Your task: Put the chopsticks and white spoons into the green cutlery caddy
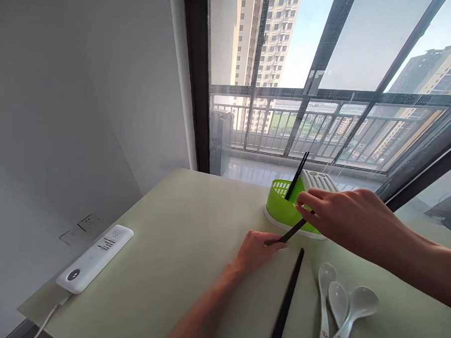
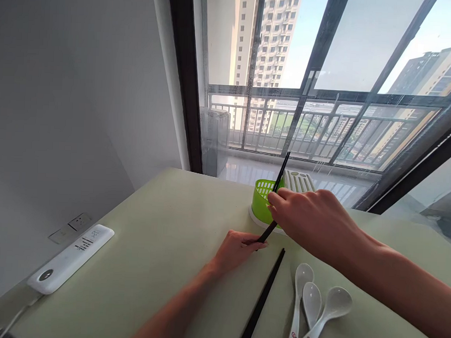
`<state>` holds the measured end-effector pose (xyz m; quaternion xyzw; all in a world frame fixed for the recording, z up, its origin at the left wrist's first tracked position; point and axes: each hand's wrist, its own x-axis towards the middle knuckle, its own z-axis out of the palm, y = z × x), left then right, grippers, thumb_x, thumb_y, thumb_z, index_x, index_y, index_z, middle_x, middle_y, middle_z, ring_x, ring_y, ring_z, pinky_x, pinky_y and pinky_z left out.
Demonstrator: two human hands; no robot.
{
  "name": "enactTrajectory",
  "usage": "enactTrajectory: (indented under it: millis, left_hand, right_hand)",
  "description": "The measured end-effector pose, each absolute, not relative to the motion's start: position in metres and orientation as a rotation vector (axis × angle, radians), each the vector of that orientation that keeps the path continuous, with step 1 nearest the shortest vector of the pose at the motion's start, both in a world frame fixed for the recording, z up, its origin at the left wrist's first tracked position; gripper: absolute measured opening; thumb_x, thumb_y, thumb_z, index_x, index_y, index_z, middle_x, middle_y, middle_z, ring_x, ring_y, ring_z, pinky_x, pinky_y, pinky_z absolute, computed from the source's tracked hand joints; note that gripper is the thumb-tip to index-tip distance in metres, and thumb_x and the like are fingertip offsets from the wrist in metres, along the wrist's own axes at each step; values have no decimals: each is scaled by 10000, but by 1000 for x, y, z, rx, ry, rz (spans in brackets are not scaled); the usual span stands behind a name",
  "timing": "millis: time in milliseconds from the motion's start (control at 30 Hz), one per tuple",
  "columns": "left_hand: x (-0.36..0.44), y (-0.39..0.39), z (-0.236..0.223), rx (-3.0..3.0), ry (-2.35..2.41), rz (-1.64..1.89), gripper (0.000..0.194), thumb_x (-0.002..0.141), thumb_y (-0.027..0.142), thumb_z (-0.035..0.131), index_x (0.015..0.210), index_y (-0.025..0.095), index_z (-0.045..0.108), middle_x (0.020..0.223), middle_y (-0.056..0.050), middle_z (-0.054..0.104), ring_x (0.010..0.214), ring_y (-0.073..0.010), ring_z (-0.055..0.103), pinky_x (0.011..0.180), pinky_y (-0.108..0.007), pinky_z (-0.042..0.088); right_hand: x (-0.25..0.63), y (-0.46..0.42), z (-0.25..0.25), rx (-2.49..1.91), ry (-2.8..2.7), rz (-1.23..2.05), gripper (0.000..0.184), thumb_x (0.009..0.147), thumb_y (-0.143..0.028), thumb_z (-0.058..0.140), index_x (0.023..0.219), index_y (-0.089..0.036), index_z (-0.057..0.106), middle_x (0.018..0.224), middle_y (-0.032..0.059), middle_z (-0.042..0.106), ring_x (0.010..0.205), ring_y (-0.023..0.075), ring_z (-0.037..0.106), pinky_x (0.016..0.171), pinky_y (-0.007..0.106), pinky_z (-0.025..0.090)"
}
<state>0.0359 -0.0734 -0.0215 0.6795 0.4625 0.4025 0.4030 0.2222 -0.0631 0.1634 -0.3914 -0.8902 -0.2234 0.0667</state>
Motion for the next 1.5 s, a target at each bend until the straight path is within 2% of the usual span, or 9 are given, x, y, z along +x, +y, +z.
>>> enactTrajectory:
  millis: [133, 233, 333, 500, 667, 833, 1000, 1200, 1500]
  left_hand:
    - [36, -73, -24, 1716, 1170, 1015, 312, 904, 453, 650, 1070, 247, 817, 964, -6, 814, 895, -237, 733, 794, -314, 555]
    - [35, -72, -27, 1715, 1185, 988, 318, 908, 461, 642, 1073, 251, 815, 978, 1, 813, 898, -231, 726, 794, -306, 553]
    - [35, -71, -29, 1756, 1232, 990, 325, 896, 502, 652, 1046, 267, 820, 933, 3, 811, 855, -224, 712, 789, -314, 553]
    - [36, -67, -31, 1832, 1230, 1047, 286, 890, 510, 670, 950, 284, 835, 869, -21, 798, 908, -242, 699, 861, -350, 553]
    - [37, -66, -32, 1837, 1207, 1075, 266, 900, 484, 671, 908, 275, 834, 888, -24, 794, 967, -246, 683, 887, -351, 544]
    - [39, -67, -26, 1726, 1252, 1196, 412, 983, 538, 522, 1164, 240, 741, 1078, -56, 759, 1008, -230, 669, 943, -350, 509]
    - [37, -62, -26, 1403, 1295, 1355, 637, 1033, 640, 217, 1169, 180, 637, 1205, -120, 685, 1036, -214, 659, 933, -350, 508]
    - [39, -57, -30, 1293, 1316, 1396, 644, 1023, 662, 222, 1029, 169, 636, 1085, -113, 686, 924, -200, 671, 894, -352, 517]
    - [41, -58, -32, 1322, 1307, 1374, 621, 1042, 607, 246, 998, 169, 684, 1066, -93, 702, 842, -179, 681, 850, -337, 525]
  right_hand:
    - [221, -64, 166, -1221, -2610, -819, 258, 1011, -318, 419, 911, -223, 637, 866, 45, 741, 463, 151, 563, 457, 285, 146]
    - [218, -62, 165, -1228, -2533, -591, 259, 1022, -366, 408, 1045, -246, 635, 905, 41, 762, 503, 159, 602, 475, 273, 233]
    - [215, -58, 164, -1262, -2486, -211, 296, 1035, -424, 392, 1105, -242, 615, 793, 28, 745, 543, 167, 627, 506, 267, 331]
    - [214, -50, 160, -1241, -2426, 196, 428, 1016, -571, 416, 937, -235, 668, 651, 5, 682, 521, 156, 604, 535, 277, 407]
    - [220, -47, 152, -1157, -2401, 363, 513, 1020, -599, 381, 871, -216, 688, 706, 25, 676, 548, 141, 597, 522, 275, 415]
    - [229, -42, 172, -1242, -2026, 504, 525, 946, -688, 475, 920, -207, 684, 656, 16, 641, 535, 136, 572, 526, 274, 457]
    - [239, -25, 207, -1138, -1581, 306, 405, 943, -584, 570, 919, -206, 713, 687, 19, 630, 587, 142, 606, 570, 291, 500]
    - [238, -1, 221, -1258, -1547, 187, 267, 979, -401, 540, 924, -204, 712, 632, 1, 606, 521, 112, 568, 559, 282, 460]
    - [224, 43, 185, -1481, -1852, 554, 343, 995, -477, 526, 908, -198, 706, 642, -3, 609, 518, 113, 552, 560, 278, 437]
